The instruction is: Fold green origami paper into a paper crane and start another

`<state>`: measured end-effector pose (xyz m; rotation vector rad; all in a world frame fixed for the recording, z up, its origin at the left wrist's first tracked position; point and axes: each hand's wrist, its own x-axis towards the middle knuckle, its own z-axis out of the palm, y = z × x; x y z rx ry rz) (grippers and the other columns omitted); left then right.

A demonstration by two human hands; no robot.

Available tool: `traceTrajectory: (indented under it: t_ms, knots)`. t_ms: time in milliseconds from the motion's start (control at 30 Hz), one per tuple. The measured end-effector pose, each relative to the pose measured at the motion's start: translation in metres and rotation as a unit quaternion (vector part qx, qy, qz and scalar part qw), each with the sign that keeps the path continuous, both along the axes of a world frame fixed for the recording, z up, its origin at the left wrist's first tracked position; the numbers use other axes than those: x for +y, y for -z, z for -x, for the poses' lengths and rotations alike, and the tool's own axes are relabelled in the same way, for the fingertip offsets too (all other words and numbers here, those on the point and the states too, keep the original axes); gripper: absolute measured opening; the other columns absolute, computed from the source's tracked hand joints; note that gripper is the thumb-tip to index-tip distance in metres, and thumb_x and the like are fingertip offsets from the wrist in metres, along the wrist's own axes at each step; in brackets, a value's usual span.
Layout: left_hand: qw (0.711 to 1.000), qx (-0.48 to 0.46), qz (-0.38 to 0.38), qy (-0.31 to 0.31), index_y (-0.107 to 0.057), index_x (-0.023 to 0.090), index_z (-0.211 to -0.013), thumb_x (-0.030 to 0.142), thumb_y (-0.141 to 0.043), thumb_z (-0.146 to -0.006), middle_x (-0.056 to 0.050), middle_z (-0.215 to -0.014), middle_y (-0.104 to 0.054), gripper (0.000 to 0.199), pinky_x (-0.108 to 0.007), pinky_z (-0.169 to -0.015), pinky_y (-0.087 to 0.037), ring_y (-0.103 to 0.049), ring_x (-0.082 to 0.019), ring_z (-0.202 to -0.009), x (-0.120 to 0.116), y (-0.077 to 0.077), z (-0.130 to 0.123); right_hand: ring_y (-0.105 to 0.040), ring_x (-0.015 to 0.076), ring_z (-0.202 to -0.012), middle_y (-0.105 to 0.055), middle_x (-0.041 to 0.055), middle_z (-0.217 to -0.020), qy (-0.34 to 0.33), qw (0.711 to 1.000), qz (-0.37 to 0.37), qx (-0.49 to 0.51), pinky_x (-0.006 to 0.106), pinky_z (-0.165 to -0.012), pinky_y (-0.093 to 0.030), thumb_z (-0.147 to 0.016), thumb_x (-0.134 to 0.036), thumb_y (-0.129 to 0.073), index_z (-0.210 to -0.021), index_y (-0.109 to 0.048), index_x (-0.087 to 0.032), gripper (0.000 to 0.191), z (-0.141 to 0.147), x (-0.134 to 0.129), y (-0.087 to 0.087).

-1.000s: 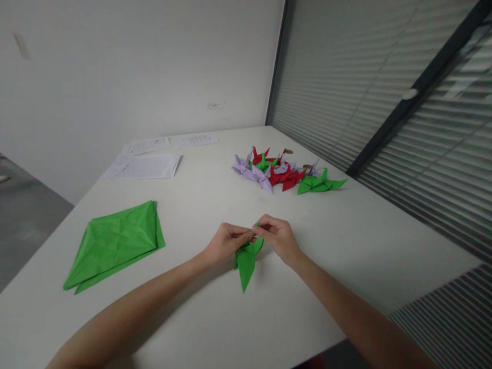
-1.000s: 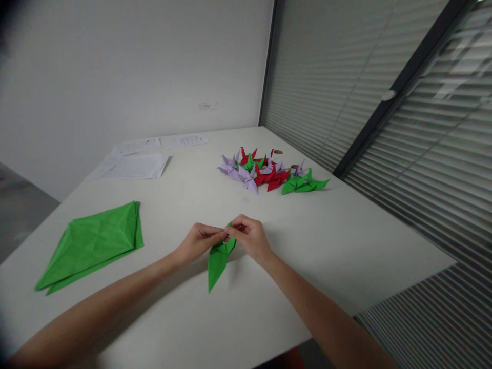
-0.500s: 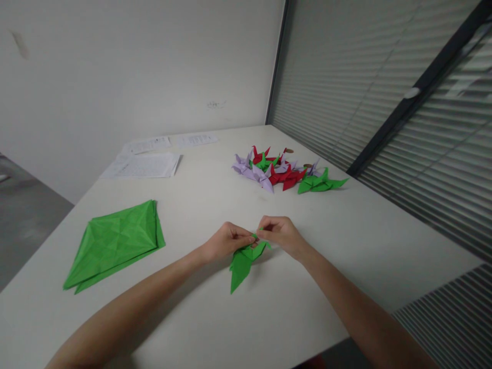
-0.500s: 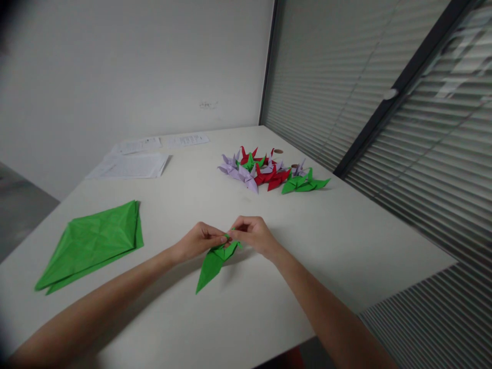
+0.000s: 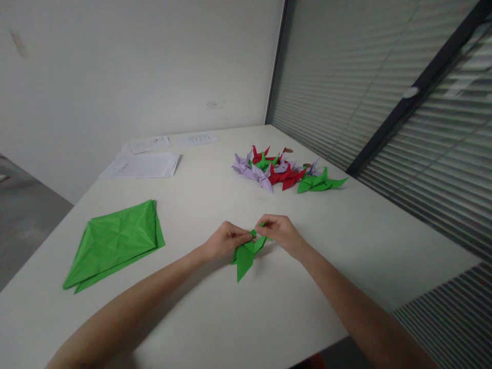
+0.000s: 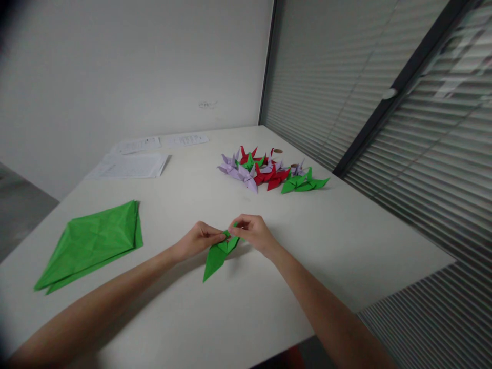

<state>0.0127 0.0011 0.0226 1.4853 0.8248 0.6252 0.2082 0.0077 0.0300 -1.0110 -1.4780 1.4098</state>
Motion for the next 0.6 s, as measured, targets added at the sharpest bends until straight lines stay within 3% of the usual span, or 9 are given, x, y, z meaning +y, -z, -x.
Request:
traceTrajectory:
  t_ms: [100,200,267,333,400,500,600]
  knots:
    - [0.999,0.009,-0.03,-0.038,-0.075,0.011,-0.09,0.051,-0.064,-0.079,-0.006,-0.071,-0.069,0.043,-0.026,-0.057,-0.045,-0.059,-0.016,-0.062,0.001,0.001,-0.002,-0.05,0.011,-0.053,-0.06,-0.0015,-0.056,0.027,1.0,-0.005,-0.01,0.025,-0.051,-0.038,-0.06,-0.047,-0.08,-0.06,-0.061,-0.017,0.035,-0.001,0.002,0.002]
    - [0.974,0.004,-0.122,-0.189,-0.07,0.017,-0.1,0.041,-0.076,-0.069,-0.008,-0.093,-0.069,0.04,-0.028,-0.071,-0.048,-0.062,-0.019,-0.084,0.005,0.001,-0.003,-0.047,0.0105,-0.052,-0.057,-0.0022,-0.055,0.121,0.992,-0.043,-0.001,0.024,-0.048,-0.036,-0.062,-0.049,-0.078,-0.061,-0.06,-0.018,0.036,-0.004,0.005,0.003]
    - [0.955,0.013,-0.142,-0.258,-0.066,0.017,-0.097,0.041,-0.079,-0.065,-0.006,-0.092,-0.067,0.042,-0.027,-0.071,-0.047,-0.061,-0.018,-0.084,0.008,0.003,-0.003,-0.046,0.0111,-0.053,-0.055,-0.0024,-0.056,0.184,0.98,-0.08,0.013,0.025,-0.049,-0.036,-0.064,-0.049,-0.077,-0.062,-0.059,-0.019,0.035,-0.004,0.006,0.003]
    - [0.963,0.037,-0.109,-0.243,-0.064,0.015,-0.088,0.046,-0.075,-0.068,-0.005,-0.08,-0.065,0.039,-0.025,-0.063,-0.045,-0.059,-0.016,-0.073,0.01,0.006,-0.003,-0.045,0.0119,-0.055,-0.054,-0.0023,-0.057,0.216,0.969,-0.119,0.024,0.026,-0.05,-0.036,-0.067,-0.047,-0.077,-0.063,-0.058,-0.02,0.033,-0.003,0.005,0.002]
    - [0.978,0.058,-0.066,-0.188,-0.064,0.013,-0.084,0.051,-0.07,-0.073,-0.004,-0.072,-0.064,0.04,-0.024,-0.057,-0.041,-0.057,-0.014,-0.065,0.01,0.009,-0.004,-0.046,0.0124,-0.057,-0.052,-0.0021,-0.059,0.21,0.965,-0.154,0.03,0.027,-0.053,-0.037,-0.071,-0.044,-0.075,-0.062,-0.058,-0.02,0.03,-0.001,0.002,0.002]
    - [0.988,0.036,-0.044,-0.146,-0.065,0.011,-0.084,0.054,-0.066,-0.075,-0.005,-0.07,-0.065,0.043,-0.024,-0.056,-0.039,-0.056,-0.014,-0.062,0.008,0.012,-0.005,-0.05,0.0138,-0.061,-0.055,-0.0004,-0.064,0.142,0.972,-0.186,0.026,0.028,-0.057,-0.04,-0.072,-0.042,-0.075,-0.064,-0.062,-0.02,0.027,0.003,-0.003,0.001]
    - [0.988,-0.022,-0.049,-0.145,-0.067,0.011,-0.077,0.055,-0.064,-0.077,-0.004,-0.069,-0.065,0.044,-0.024,-0.058,-0.039,-0.054,-0.012,-0.061,0.006,0.011,-0.005,-0.054,0.0158,-0.068,-0.06,0.002,-0.072,0.086,0.982,-0.166,0.039,0.03,-0.063,-0.043,-0.072,-0.051,-0.073,-0.077,-0.069,-0.02,0.031,0.004,-0.003,0.004]
